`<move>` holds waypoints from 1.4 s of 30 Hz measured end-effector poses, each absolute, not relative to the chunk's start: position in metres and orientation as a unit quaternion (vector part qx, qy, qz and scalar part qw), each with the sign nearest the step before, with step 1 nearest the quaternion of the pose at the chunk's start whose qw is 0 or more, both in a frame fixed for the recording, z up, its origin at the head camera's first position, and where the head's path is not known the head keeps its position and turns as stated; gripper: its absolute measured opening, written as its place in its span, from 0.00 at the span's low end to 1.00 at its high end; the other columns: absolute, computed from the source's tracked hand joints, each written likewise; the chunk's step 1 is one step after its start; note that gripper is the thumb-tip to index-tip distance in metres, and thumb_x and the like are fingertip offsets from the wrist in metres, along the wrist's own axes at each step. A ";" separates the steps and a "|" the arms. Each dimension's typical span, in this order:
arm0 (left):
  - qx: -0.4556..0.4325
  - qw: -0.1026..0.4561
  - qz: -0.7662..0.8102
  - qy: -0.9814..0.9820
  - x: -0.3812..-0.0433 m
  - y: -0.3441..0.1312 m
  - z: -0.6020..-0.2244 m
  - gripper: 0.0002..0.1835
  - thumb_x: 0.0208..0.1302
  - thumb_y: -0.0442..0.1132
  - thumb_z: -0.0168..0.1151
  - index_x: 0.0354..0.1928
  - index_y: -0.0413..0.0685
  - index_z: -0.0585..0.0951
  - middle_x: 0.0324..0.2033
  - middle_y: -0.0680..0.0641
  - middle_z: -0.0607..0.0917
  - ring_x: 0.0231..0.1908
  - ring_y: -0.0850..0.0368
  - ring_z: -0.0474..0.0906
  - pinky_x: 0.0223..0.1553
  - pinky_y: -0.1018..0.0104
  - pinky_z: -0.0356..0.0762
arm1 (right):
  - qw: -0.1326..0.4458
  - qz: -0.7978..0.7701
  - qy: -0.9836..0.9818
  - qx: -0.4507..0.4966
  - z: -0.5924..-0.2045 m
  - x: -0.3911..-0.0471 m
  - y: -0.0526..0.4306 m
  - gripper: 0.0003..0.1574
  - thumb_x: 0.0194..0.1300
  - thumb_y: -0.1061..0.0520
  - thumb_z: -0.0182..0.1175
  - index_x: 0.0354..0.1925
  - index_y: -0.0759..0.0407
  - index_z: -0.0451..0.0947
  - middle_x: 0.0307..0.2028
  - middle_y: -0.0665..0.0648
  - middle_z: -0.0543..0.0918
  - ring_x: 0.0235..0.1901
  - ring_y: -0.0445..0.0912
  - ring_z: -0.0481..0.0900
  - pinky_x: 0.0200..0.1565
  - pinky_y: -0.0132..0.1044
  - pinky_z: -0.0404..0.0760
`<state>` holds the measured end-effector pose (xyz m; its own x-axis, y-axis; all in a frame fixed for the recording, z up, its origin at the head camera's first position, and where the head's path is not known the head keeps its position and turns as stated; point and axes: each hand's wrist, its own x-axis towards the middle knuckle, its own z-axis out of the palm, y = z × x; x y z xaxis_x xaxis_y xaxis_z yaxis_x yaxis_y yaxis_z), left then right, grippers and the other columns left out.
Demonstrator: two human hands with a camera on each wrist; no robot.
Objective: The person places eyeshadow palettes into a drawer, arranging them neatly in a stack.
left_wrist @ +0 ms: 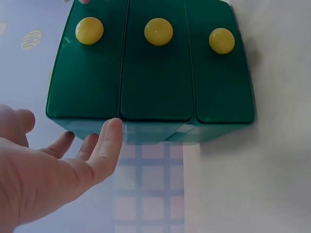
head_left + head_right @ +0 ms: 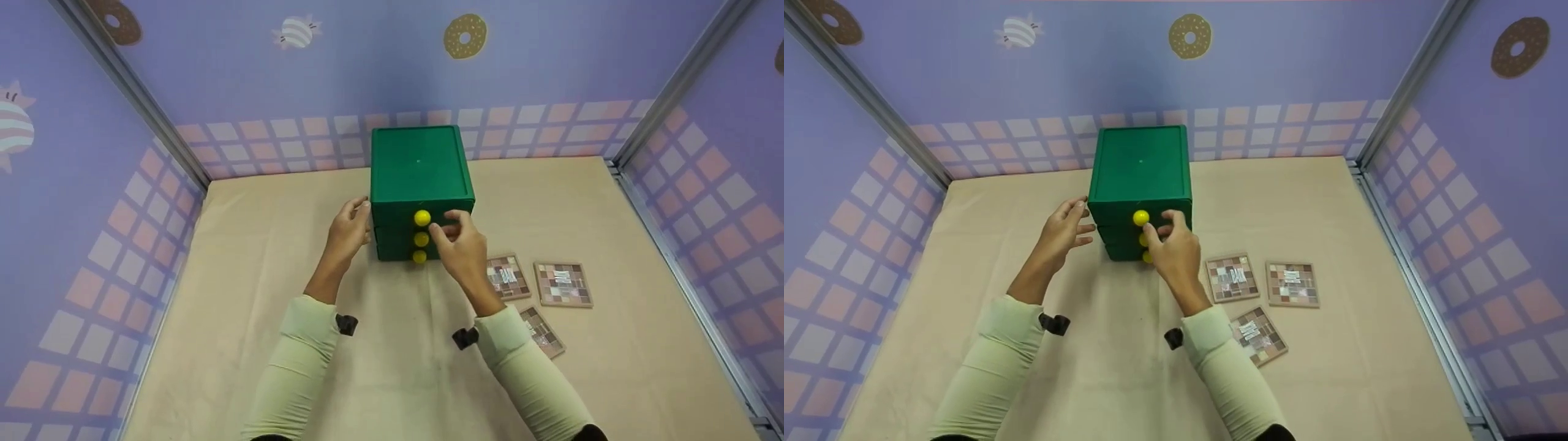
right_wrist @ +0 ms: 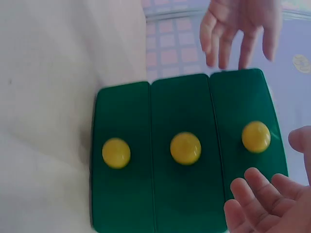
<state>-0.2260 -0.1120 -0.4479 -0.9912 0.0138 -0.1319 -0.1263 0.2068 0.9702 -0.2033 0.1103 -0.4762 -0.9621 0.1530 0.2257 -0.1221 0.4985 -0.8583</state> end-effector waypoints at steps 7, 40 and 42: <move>-0.074 0.064 0.642 0.761 -0.232 -0.105 -0.448 0.26 0.73 0.59 0.44 0.67 0.58 0.67 0.56 0.46 0.75 0.52 0.44 0.76 0.48 0.58 0.79 | 0.124 0.522 -0.844 -0.018 -0.481 -0.211 0.088 0.21 0.65 0.44 0.60 0.50 0.53 0.73 0.39 0.55 0.85 0.37 0.45 0.83 0.39 0.40 0.85; -0.084 0.088 0.651 0.749 -0.237 -0.110 -0.439 0.26 0.72 0.56 0.47 0.68 0.56 0.68 0.64 0.46 0.72 0.54 0.46 0.79 0.57 0.54 0.77 | 0.178 0.533 -0.827 -0.040 -0.485 -0.203 0.079 0.16 0.60 0.48 0.64 0.42 0.54 0.76 0.33 0.53 0.85 0.32 0.43 0.83 0.30 0.37 0.84; -0.085 0.089 0.652 0.748 -0.238 -0.110 -0.439 0.26 0.72 0.56 0.47 0.68 0.55 0.68 0.64 0.46 0.72 0.54 0.46 0.79 0.58 0.53 0.76 | 0.179 0.532 -0.827 -0.032 -0.486 -0.198 0.080 0.16 0.60 0.48 0.64 0.42 0.55 0.75 0.33 0.53 0.85 0.31 0.43 0.83 0.30 0.36 0.84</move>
